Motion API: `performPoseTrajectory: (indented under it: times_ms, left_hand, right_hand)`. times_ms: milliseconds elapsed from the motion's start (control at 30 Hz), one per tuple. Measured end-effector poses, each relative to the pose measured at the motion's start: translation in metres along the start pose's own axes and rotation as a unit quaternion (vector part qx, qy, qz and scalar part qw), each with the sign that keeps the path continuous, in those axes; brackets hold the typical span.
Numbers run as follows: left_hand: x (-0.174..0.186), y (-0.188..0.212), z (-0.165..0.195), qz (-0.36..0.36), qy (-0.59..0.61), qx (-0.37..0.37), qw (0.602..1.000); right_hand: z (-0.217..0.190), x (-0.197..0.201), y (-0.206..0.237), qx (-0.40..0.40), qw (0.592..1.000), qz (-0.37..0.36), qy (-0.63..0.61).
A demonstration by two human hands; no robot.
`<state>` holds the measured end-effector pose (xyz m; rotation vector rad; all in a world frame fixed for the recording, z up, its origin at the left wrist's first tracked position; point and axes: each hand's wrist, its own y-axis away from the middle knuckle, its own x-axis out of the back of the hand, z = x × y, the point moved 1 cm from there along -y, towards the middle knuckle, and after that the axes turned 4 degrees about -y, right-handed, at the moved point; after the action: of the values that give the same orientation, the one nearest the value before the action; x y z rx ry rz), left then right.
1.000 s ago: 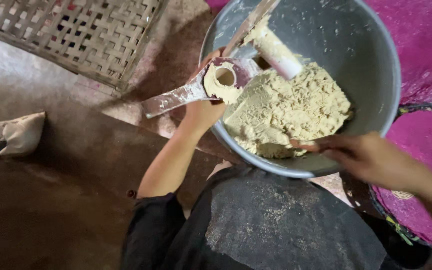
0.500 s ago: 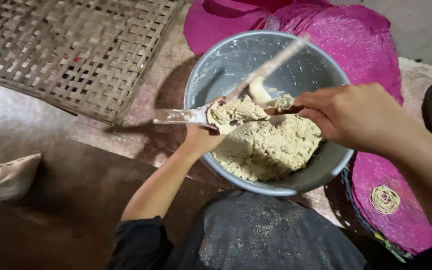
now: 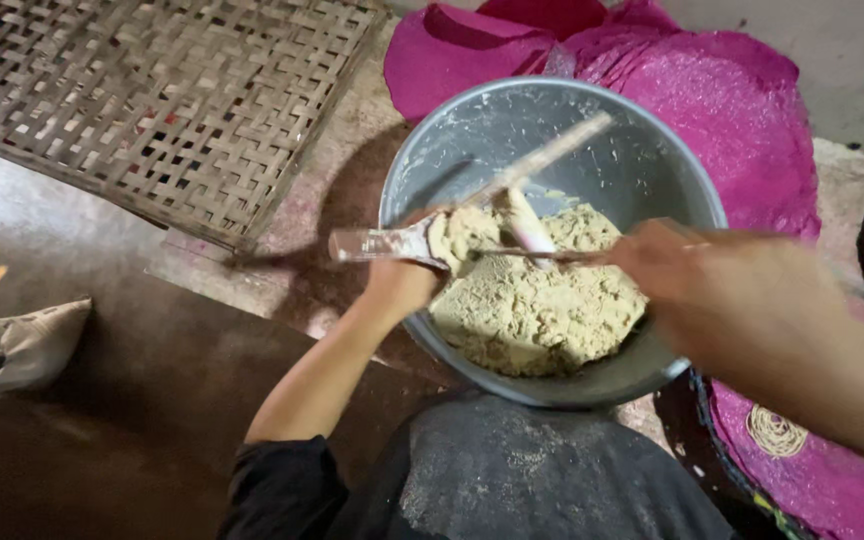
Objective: The person scoops dough from a large basin into a handheld wooden press, then squeezes the press over round pink trays to extrude noodle nests onto the trays. They fill several trays, place woven lids on them, and stack the finished trays on a steamer pot.
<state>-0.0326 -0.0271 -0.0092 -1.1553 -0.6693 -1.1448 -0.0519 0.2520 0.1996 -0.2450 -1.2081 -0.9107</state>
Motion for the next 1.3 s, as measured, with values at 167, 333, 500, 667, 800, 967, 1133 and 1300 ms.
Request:
performPoseTrajectory:
  times_ms: [167, 333, 500, 667, 800, 967, 1133, 1300]
  left_hand:
    - [0.006, -0.012, 0.006, -0.022, 0.160, 0.073, 0.984]
    - [0.017, -0.022, 0.020, 0.162, 0.019, -0.076, 0.984]
    - [0.013, -0.024, 0.031, -0.114, 0.081, 0.133, 0.981]
    - [0.010, -0.023, 0.028, 0.149, 0.090, -0.114, 0.978]
    - [0.010, -0.025, 0.004, 0.003, 0.135, 0.098, 0.986]
    - [0.007, -0.026, 0.019, 0.035, 0.224, -0.039, 0.973]
    - [-0.011, -0.020, 0.043, -0.009, 0.291, -0.071, 0.954]
    - [0.007, -0.016, 0.020, -0.023, 0.193, -0.020, 0.981]
  right_hand:
    - [-0.007, 0.039, -0.007, 0.053, 0.992, 0.027, 0.110]
    - [-0.019, 0.012, -0.025, 0.095, 0.973, 0.137, 0.162]
    - [-0.022, 0.021, -0.035, 0.126, 0.973, 0.194, 0.023]
    - [-0.038, 0.027, -0.049, 0.168, 0.956, 0.232, -0.064]
    - [0.031, -0.014, -0.012, 0.010, 0.983, 0.169, 0.068]
    - [0.043, -0.035, -0.018, 0.074, 0.985, 0.136, 0.081]
    - [-0.025, 0.011, -0.040, 0.179, 0.956, 0.225, 0.064]
    - [0.001, 0.042, -0.013, 0.039, 0.997, 0.005, -0.069]
